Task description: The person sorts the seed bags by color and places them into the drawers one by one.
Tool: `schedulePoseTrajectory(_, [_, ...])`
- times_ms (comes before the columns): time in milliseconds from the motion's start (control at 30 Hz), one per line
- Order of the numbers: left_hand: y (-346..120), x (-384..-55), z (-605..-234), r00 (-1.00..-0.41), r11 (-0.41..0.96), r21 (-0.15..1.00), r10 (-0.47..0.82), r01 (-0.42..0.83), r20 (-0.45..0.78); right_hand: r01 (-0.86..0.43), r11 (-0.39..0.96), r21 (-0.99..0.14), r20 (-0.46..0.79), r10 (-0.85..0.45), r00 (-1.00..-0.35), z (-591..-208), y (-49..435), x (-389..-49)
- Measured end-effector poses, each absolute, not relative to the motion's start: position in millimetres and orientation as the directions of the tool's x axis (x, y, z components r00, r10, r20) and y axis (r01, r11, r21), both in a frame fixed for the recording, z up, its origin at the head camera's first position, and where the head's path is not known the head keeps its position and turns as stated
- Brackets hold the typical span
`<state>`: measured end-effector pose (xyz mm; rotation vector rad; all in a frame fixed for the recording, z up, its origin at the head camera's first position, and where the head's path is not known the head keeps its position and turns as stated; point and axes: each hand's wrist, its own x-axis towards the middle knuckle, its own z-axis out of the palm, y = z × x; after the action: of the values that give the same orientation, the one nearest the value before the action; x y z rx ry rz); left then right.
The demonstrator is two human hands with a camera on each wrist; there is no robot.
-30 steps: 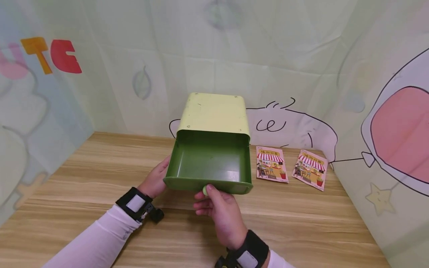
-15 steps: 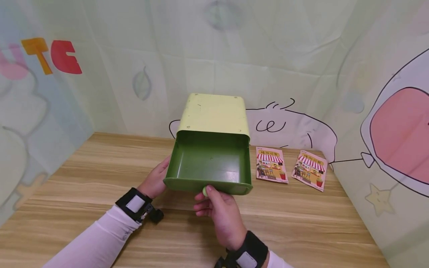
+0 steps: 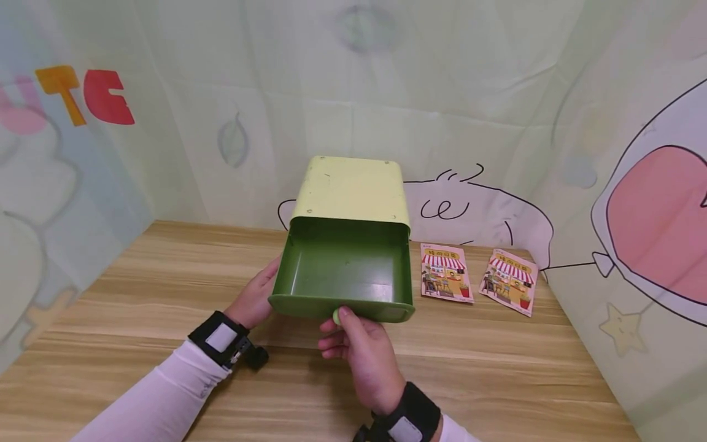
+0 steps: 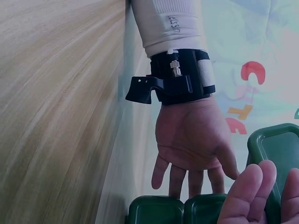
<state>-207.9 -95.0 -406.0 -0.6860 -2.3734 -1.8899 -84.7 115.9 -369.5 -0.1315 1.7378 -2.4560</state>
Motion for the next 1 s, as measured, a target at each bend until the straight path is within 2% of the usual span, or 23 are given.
schedulePoseTrajectory(500, [-95.7, -206.1, -401.4, -0.891, 0.151, 0.913, 0.326, 0.379, 0.315, 0.060, -0.310, -0.949, -0.008, -0.167, -0.986, -368.7, 116.6, -84.4])
schedulePoseTrajectory(700, [-92.9, -189.8, -372.9, -0.864, 0.149, 0.870, 0.279, 0.469, 0.418, 0.061, -0.294, -0.954, -0.009, -0.175, -0.985, -367.6, 118.2, -83.6])
schedulePoseTrajectory(800, [-90.4, -178.5, -354.1, -0.837, 0.100, 0.853, 0.284, 0.512, 0.468, 0.070, -0.271, -0.960, -0.014, -0.205, -0.979, -367.2, 120.4, -83.6])
schedulePoseTrajectory(900, [-89.3, -173.5, -342.0, -0.818, 0.068, 0.843, 0.292, 0.534, 0.495, 0.084, -0.209, -0.974, -0.026, -0.266, -0.963, -366.4, 125.5, -84.1])
schedulePoseTrajectory(1000, [-88.9, -173.9, -334.7, -0.812, 0.061, 0.839, 0.300, 0.541, 0.501, 0.066, -0.074, -0.995, -0.036, -0.349, -0.936, -365.3, 136.4, -85.0])
